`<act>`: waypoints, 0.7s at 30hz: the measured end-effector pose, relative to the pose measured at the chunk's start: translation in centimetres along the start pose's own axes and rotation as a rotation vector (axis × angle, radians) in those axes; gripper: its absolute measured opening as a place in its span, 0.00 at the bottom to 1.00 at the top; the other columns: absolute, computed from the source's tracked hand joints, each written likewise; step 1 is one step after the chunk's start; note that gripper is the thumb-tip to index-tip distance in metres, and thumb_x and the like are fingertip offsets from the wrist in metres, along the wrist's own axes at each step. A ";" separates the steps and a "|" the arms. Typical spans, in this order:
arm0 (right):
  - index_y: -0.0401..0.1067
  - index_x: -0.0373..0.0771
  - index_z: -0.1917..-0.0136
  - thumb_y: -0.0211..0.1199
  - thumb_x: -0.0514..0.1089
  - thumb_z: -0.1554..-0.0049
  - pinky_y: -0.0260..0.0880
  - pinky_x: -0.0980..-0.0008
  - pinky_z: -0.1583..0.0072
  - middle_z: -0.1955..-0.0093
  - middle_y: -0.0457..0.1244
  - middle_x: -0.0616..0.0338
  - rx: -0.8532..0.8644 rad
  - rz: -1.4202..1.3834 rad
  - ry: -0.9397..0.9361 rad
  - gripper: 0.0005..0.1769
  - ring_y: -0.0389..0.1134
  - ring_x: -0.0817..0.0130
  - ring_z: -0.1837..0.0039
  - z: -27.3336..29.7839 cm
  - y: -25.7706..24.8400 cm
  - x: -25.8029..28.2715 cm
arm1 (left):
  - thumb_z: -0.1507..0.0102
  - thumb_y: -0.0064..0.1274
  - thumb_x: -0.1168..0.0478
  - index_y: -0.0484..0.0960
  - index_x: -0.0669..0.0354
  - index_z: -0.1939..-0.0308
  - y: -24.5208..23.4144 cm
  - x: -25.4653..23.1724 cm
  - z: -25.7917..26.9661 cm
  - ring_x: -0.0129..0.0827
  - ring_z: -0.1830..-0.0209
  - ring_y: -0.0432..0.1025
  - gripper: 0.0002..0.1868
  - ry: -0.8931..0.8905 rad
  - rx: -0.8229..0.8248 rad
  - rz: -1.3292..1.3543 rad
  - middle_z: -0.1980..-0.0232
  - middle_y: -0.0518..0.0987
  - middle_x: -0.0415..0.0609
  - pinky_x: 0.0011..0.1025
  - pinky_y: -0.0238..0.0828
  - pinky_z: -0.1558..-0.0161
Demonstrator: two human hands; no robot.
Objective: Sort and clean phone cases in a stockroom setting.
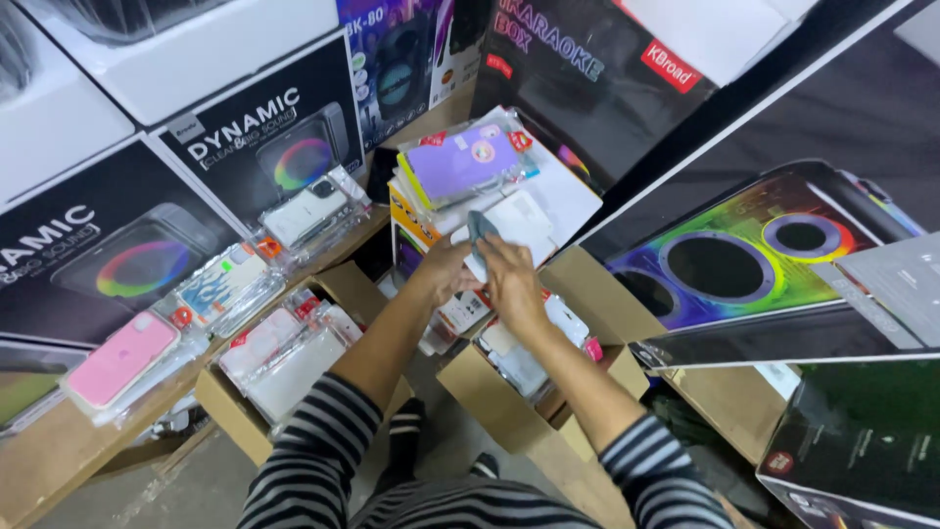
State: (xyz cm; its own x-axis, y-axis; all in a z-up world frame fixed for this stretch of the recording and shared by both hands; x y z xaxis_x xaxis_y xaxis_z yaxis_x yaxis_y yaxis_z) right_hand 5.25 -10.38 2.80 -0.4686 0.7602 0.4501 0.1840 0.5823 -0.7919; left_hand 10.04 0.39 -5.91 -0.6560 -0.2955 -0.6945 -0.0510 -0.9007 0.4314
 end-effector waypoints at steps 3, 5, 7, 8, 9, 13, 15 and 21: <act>0.76 0.43 0.37 0.53 0.38 0.39 0.65 0.64 0.37 0.33 0.67 0.52 -0.029 0.116 -0.021 0.19 0.67 0.52 0.38 -1.8 -0.7 -3.2 | 0.29 0.45 0.56 0.42 0.59 0.20 -0.1 0.2 -0.9 0.70 0.36 0.67 0.39 0.006 0.009 0.031 0.31 0.65 0.76 0.60 0.73 0.43; 0.76 0.41 0.39 0.53 0.36 0.40 0.65 0.62 0.38 0.36 0.68 0.51 -0.089 0.185 -0.001 0.18 0.68 0.51 0.40 -3.4 -1.6 -6.8 | 0.29 0.45 0.55 0.41 0.59 0.20 0.3 -0.3 -0.6 0.70 0.37 0.67 0.40 0.008 0.012 0.033 0.30 0.64 0.76 0.59 0.73 0.43; 0.77 0.40 0.42 0.53 0.34 0.40 0.65 0.60 0.39 0.39 0.70 0.49 -0.135 0.246 0.039 0.17 0.70 0.51 0.41 -3.3 -2.4 -8.8 | 0.29 0.45 0.55 0.41 0.59 0.20 0.5 0.8 0.1 0.70 0.37 0.67 0.40 -0.016 0.009 0.033 0.29 0.63 0.76 0.58 0.74 0.43; 0.79 0.42 0.44 0.55 0.34 0.42 0.66 0.60 0.40 0.41 0.70 0.52 -0.153 0.241 0.109 0.16 0.70 0.50 0.43 -3.6 -2.9 -9.7 | 0.29 0.45 0.54 0.42 0.59 0.20 0.7 0.8 0.1 0.70 0.37 0.67 0.39 -0.002 0.008 0.049 0.30 0.63 0.76 0.58 0.73 0.43; 0.80 0.45 0.46 0.58 0.35 0.43 0.68 0.59 0.42 0.42 0.71 0.55 -0.170 0.235 0.179 0.15 0.70 0.49 0.45 -4.0 -3.5 -10.5 | 0.29 0.45 0.53 0.43 0.58 0.20 0.9 0.9 0.1 0.70 0.36 0.66 0.39 0.012 0.008 0.065 0.30 0.63 0.76 0.59 0.72 0.43; 0.79 0.46 0.49 0.57 0.37 0.44 0.72 0.52 0.45 0.48 0.71 0.55 -0.246 0.236 0.365 0.13 0.72 0.46 0.48 -4.3 -2.9 -18.7 | 0.28 0.43 0.53 0.45 0.57 0.21 0.2 1.7 1.4 0.70 0.38 0.68 0.36 0.015 -0.015 0.045 0.31 0.65 0.76 0.59 0.75 0.44; 0.79 0.41 0.41 0.61 0.34 0.46 0.67 0.50 0.36 0.43 0.69 0.44 -0.358 0.050 0.375 0.19 0.69 0.43 0.39 -5.2 -4.9 -18.6 | 0.30 0.49 0.49 0.49 0.55 0.22 0.0 1.3 3.0 0.73 0.41 0.69 0.38 0.122 -0.026 -0.012 0.34 0.67 0.78 0.60 0.76 0.49; 0.79 0.43 0.43 0.57 0.55 0.33 0.79 0.72 0.63 0.58 0.70 0.54 -0.263 -0.547 0.646 0.17 0.73 0.68 0.62 -1.0 -8.3 -15.2 | 0.30 0.44 0.55 0.74 0.48 0.33 4.6 -3.9 16.0 0.64 0.40 0.71 0.21 0.761 -0.230 -0.634 0.41 0.79 0.65 0.55 0.72 0.40</act>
Point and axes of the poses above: each hand's wrist, its own z-axis away from the middle knuckle, its own y-axis out of the palm, x = y × z, the point moved 7 cm from there along -z, towards the middle knuckle
